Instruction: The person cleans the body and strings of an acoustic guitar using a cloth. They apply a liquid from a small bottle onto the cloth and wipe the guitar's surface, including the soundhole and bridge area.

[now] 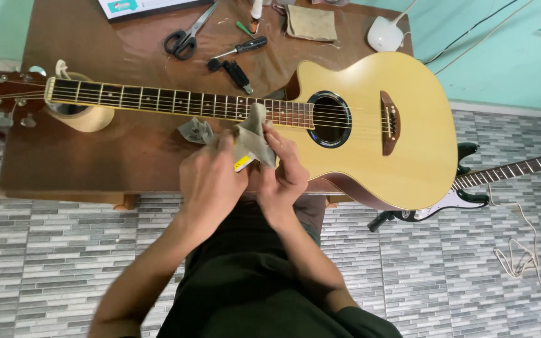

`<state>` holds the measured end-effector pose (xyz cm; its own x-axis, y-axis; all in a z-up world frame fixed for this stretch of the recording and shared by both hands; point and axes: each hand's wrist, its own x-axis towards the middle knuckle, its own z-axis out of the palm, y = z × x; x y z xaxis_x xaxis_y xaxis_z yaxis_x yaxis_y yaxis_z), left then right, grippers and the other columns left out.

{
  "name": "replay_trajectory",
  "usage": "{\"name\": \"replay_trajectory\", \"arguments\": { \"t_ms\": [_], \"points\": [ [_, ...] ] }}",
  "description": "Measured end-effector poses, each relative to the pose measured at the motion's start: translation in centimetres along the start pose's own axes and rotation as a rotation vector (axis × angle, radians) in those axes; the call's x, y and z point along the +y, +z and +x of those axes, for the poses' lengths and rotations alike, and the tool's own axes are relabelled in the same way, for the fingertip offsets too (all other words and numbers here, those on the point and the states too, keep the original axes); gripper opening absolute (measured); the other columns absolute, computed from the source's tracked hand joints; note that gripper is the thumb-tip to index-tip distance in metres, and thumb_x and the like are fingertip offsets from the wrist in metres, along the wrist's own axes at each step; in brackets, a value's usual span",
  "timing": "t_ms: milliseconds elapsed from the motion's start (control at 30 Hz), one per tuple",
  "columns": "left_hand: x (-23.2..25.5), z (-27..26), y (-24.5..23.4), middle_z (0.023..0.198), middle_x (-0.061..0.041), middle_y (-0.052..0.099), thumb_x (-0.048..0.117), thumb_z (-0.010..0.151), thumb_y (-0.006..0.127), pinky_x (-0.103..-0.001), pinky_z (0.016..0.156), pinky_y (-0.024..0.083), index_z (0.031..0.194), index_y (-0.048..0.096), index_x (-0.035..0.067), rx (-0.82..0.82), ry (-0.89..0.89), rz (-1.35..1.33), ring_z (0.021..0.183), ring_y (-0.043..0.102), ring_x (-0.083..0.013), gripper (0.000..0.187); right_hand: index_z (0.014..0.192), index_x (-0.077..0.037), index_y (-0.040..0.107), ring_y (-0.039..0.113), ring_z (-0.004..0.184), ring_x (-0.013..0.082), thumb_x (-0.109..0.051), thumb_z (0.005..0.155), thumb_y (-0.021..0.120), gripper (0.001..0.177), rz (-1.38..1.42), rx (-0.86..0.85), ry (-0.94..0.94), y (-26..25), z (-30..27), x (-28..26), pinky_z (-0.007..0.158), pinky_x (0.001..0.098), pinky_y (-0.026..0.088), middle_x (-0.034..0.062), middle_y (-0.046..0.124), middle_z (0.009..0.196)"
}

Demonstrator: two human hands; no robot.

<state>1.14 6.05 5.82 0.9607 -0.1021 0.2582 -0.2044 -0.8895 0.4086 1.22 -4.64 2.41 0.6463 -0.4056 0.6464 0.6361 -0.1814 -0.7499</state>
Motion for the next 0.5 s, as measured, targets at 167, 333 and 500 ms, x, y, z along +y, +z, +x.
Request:
{"name": "replay_trajectory", "arguments": {
  "t_ms": [167, 333, 500],
  "points": [
    [-4.2, -2.0, 5.9, 0.083, -0.019, 0.070, 0.016, 0.066, 0.086, -0.049, 0.073, 0.056, 0.096, 0.066, 0.002, 0.283, -0.246, -0.667, 0.089, 0.072, -0.0444, 0.039, 0.108, -0.001, 0.077, 0.060, 0.062, 0.0120, 0.013, 0.084, 0.063, 0.031, -0.005, -0.125, 0.414, 0.9, 0.8, 0.2, 0.056, 0.0297, 0.058, 0.0125, 0.074, 0.086],
    [-11.8, -4.2, 15.4, 0.087, -0.027, 0.065, 0.018, 0.081, 0.088, -0.043, 0.076, 0.053, 0.112, 0.060, -0.003, 0.604, -0.201, -0.785, 0.083, 0.069, -0.0412, 0.047, 0.097, 0.007, 0.073, 0.075, 0.060, 0.0313, -0.005, 0.094, 0.071, 0.012, 0.459, -0.044, 1.127, 0.8, 1.1, 4.1, 0.057, 0.0461, 0.064, 0.0222, 0.071, 0.074],
    [-17.5, -3.8, 16.2, 0.105, -0.018, 0.062, 0.014, 0.096, 0.078, -0.042, 0.093, 0.048, 0.129, 0.053, -0.002, 0.603, -0.220, -0.872, 0.098, 0.062, -0.0275, 0.044, 0.084, 0.004, 0.069, 0.065, 0.045, 0.0288, -0.017, 0.092, 0.074, 0.023, 0.355, -0.066, 1.262, -0.6, 0.4, 7.3, 0.046, 0.0432, 0.060, 0.0189, 0.064, 0.066]
  ]
}}
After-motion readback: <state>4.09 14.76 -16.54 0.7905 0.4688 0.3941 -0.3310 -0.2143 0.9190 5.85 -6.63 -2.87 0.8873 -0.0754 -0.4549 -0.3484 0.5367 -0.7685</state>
